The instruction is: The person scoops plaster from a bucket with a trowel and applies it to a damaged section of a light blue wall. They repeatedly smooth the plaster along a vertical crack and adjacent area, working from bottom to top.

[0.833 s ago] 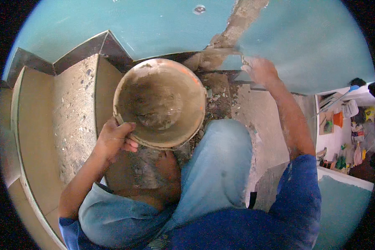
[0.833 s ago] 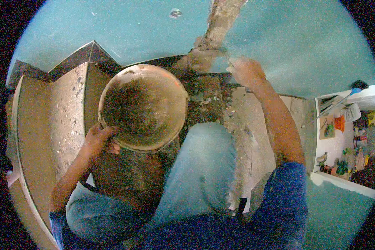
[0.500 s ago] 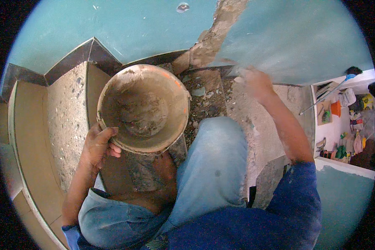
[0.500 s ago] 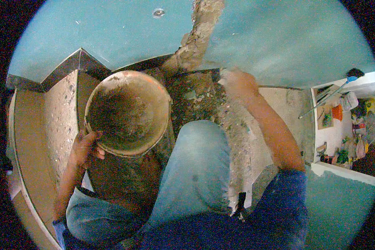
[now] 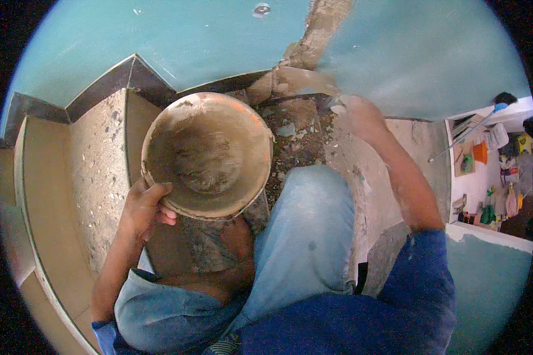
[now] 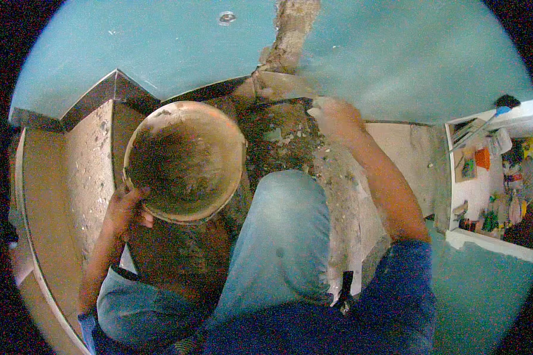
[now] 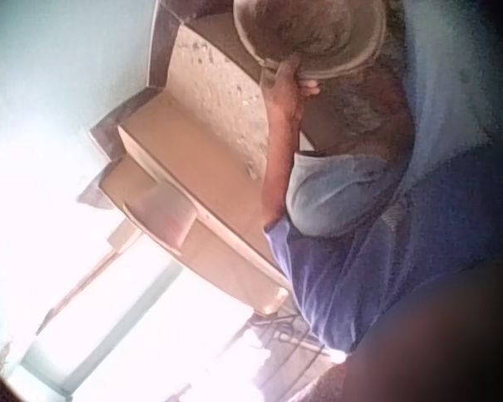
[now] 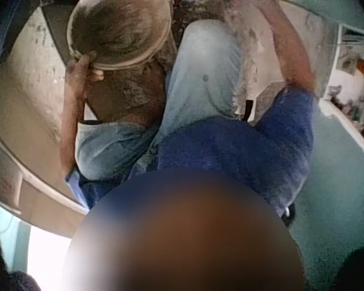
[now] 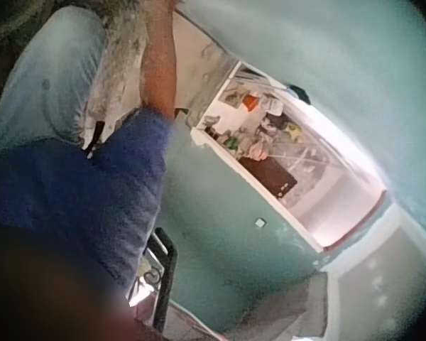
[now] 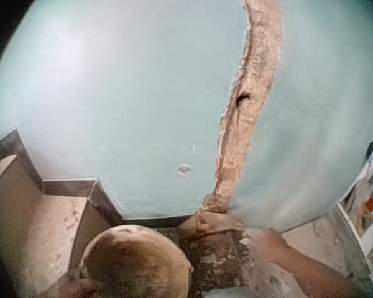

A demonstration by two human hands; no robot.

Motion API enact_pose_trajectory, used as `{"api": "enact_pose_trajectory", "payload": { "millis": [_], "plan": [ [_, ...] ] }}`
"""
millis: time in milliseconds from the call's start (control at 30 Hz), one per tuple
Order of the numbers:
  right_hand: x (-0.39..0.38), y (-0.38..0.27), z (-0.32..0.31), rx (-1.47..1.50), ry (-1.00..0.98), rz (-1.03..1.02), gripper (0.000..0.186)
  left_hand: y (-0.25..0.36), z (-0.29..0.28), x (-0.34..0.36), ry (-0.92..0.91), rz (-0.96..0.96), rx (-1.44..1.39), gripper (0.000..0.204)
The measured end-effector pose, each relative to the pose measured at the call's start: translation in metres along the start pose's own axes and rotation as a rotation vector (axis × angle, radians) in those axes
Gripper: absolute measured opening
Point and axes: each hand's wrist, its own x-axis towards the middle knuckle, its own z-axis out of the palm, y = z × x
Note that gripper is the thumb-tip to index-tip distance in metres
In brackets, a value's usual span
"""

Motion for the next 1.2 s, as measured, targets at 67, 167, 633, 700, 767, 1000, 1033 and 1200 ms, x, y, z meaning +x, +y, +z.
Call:
{"api": "enact_pose_trajectory", "payload": {
  "millis": [67,167,633,700,767,1000,1033,1200],
  "plan": [
    [0.006,-0.004,0.008,-0.027,0.043,0.054,0.03,-0.002,0.0,-0.001,0.012,-0.022,0.005,0.034],
    [0.004,-0.004,0.014,-0.087,0.209,0.046,0.03,-0.006,-0.001,-0.003,0.008,-0.024,-0.029,0.035],
    [-0.006,0.023,0.053,-0.006,0.059,0.132,0.032,-0.012,-0.007,0.003,0.005,-0.02,-0.068,0.037],
    [-0.007,0.024,0.071,-0.042,0.05,0.092,0.033,-0.011,-0.007,0.004,-0.008,-0.003,-0.073,0.037],
    [0.003,0.023,0.088,-0.034,-0.029,0.129,0.036,-0.01,-0.006,0.004,0.013,0.002,-0.043,0.036],
    [0.048,0.02,0.078,-0.097,-0.039,0.162,0.036,-0.01,-0.003,-0.001,0.042,-0.05,-0.071,0.031],
    [0.041,0.021,0.067,-0.103,-0.037,0.157,0.036,-0.01,-0.003,-0.001,0.022,-0.043,-0.066,0.032],
    [-0.03,0.007,0.007,0.174,0.197,0.002,0.034,-0.004,-0.003,-0.003,-0.008,-0.008,-0.048,0.033]
  ]
}}
